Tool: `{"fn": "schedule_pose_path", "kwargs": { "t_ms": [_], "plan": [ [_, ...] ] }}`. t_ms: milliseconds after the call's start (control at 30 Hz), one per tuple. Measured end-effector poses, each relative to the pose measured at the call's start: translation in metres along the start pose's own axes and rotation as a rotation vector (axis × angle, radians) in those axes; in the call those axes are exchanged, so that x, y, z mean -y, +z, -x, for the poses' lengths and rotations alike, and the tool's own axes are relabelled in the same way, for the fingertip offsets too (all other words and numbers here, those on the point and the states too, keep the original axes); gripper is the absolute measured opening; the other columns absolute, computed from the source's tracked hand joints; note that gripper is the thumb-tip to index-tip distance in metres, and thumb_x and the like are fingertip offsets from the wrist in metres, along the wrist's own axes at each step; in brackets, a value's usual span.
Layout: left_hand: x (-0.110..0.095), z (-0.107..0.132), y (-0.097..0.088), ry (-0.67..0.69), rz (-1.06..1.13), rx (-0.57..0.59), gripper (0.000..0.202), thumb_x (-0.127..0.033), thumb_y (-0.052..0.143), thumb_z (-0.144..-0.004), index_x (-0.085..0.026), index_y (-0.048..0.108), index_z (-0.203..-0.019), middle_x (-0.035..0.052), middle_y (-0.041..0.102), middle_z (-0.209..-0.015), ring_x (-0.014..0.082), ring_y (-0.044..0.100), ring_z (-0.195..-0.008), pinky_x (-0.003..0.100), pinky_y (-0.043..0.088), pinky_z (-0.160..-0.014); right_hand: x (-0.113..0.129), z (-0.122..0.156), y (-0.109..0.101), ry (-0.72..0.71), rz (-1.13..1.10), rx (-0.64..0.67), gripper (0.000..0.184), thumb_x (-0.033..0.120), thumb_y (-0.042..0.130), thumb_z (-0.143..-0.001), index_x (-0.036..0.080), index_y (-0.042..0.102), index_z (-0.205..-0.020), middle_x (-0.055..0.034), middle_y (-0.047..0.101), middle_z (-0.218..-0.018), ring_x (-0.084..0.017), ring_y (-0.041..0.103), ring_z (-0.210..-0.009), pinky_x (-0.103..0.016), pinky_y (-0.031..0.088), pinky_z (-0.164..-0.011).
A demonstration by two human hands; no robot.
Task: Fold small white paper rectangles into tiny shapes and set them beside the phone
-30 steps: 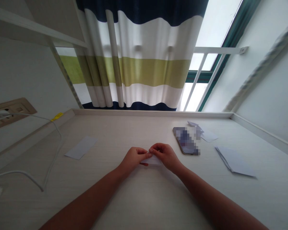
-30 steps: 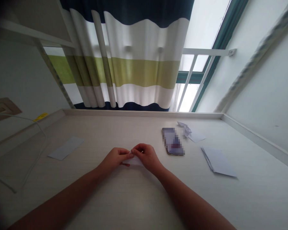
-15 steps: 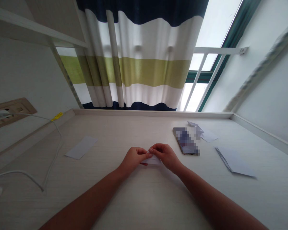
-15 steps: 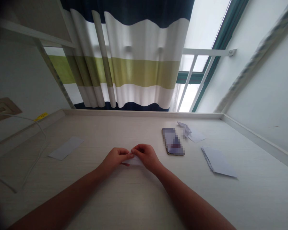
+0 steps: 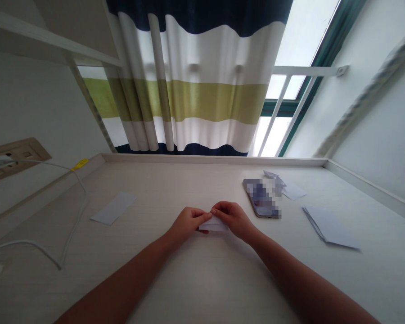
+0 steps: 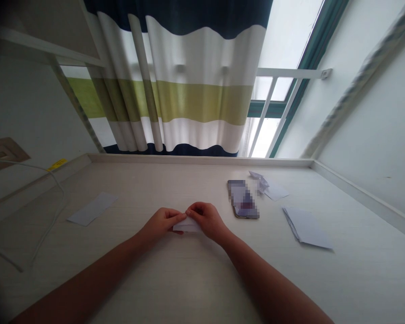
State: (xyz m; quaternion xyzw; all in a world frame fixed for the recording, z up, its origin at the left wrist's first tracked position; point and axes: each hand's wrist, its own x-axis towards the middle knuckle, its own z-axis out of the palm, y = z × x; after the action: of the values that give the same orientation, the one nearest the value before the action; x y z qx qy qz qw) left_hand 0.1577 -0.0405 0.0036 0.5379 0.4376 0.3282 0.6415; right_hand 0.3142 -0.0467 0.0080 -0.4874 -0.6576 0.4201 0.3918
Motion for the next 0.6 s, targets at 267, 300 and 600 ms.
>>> {"fn": "schedule_pose_path", "kwargs": {
  "t_ms": [267,300,600],
  "plan": [
    [0.0018,0.0011,-0.0005,0.098,-0.146,-0.017,0.032,-0.042,0.062,-0.065,-0.011,0.069,-0.069,0.0011,0.061,-0.058,0.0142,0.058,-0.054,0.025,0.049,-0.054,-0.0010,-0.0001,0.0012,0.051,-0.019,-0.015,0.018,0.031,0.056,-0.071,0.015,0.061,-0.063,0.0000,0.057,-0.060,-0.012,0.047,-0.057,-0.025,0.036,-0.056],
    [0.0026,0.0007,-0.0010,0.093,-0.155,-0.007,0.033,-0.043,0.061,-0.067,-0.011,0.069,-0.071,0.0014,0.062,-0.059,0.0149,0.059,-0.055,0.026,0.049,-0.054,-0.0011,-0.0002,0.0011,0.058,-0.027,-0.017,0.019,0.032,0.056,-0.071,0.015,0.060,-0.063,0.0002,0.056,-0.059,-0.012,0.047,-0.057,-0.024,0.036,-0.056],
    [0.0022,0.0038,-0.0027,0.180,-0.323,-0.035,0.030,-0.040,0.054,-0.073,-0.013,0.062,-0.066,-0.0025,0.054,-0.050,0.0098,0.054,-0.042,0.019,0.040,-0.044,0.0031,0.0004,0.0022,0.110,-0.113,-0.015,0.019,0.032,0.059,-0.069,0.014,0.060,-0.064,0.0012,0.053,-0.058,-0.010,0.044,-0.056,-0.023,0.034,-0.054]
  ]
}}
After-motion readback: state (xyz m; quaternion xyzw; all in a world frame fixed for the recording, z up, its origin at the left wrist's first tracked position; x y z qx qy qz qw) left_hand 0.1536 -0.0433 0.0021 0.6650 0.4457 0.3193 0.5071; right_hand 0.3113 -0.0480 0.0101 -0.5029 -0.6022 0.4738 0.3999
